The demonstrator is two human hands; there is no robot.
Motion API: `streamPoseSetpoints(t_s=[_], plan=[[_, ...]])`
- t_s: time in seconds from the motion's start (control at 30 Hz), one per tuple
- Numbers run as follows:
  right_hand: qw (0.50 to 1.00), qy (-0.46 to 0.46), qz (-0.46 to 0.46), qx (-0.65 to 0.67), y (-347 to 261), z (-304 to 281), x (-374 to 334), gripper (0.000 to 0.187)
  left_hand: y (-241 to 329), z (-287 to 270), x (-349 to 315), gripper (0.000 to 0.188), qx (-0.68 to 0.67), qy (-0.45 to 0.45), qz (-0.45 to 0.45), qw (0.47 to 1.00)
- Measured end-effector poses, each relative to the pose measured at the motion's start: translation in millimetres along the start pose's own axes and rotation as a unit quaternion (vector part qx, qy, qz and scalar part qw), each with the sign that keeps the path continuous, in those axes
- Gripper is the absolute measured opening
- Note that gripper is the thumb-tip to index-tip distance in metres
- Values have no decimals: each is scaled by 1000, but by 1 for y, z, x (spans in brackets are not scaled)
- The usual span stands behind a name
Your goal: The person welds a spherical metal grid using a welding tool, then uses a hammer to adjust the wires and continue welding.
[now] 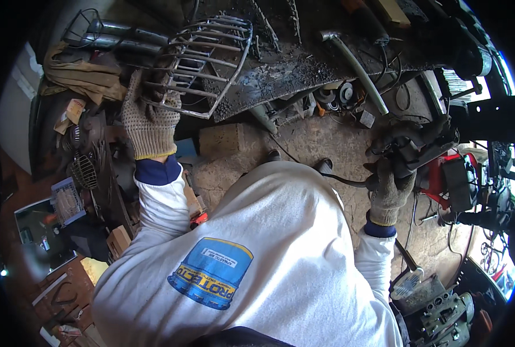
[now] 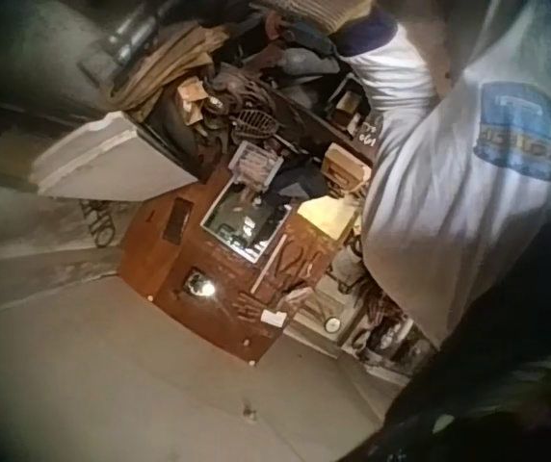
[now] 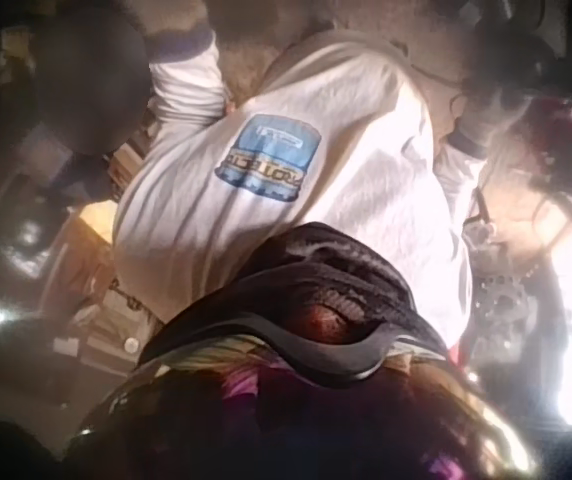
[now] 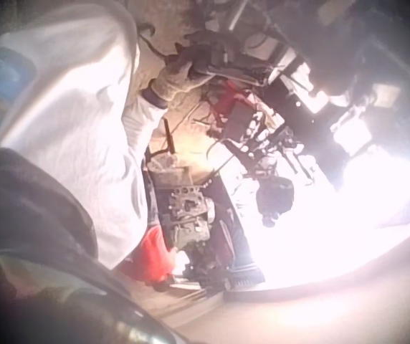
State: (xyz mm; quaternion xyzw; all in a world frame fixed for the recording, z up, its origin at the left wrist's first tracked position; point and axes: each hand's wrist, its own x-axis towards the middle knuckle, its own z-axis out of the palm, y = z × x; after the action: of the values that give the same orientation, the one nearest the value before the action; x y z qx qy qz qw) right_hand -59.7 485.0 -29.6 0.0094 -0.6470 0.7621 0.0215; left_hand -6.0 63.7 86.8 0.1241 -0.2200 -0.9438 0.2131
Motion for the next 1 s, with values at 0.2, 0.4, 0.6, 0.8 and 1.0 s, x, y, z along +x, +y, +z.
streamPoseSetpoints(t_s=[0.2, 0.4, 0.6, 0.8, 1.0], plan=[[1000, -4, 9, 9, 4, -19, 7, 39, -10, 5, -10, 24, 33, 46, 30, 998], [1000, 6, 2, 20, 2, -26, 18, 35, -24, 16, -14, 21, 16, 69, 69, 995], [1000, -9, 7, 7, -6, -21, 18, 39, -34, 24, -16, 20, 5, 29, 78, 997], [996, -44, -9, -72, -8, -13, 12, 38, -43, 22, -20, 25, -7, -47, 8, 999], [982, -187, 0, -37, 9, -25, 7, 47, -59, -5, -3, 33, 1, -87, 23, 996]])
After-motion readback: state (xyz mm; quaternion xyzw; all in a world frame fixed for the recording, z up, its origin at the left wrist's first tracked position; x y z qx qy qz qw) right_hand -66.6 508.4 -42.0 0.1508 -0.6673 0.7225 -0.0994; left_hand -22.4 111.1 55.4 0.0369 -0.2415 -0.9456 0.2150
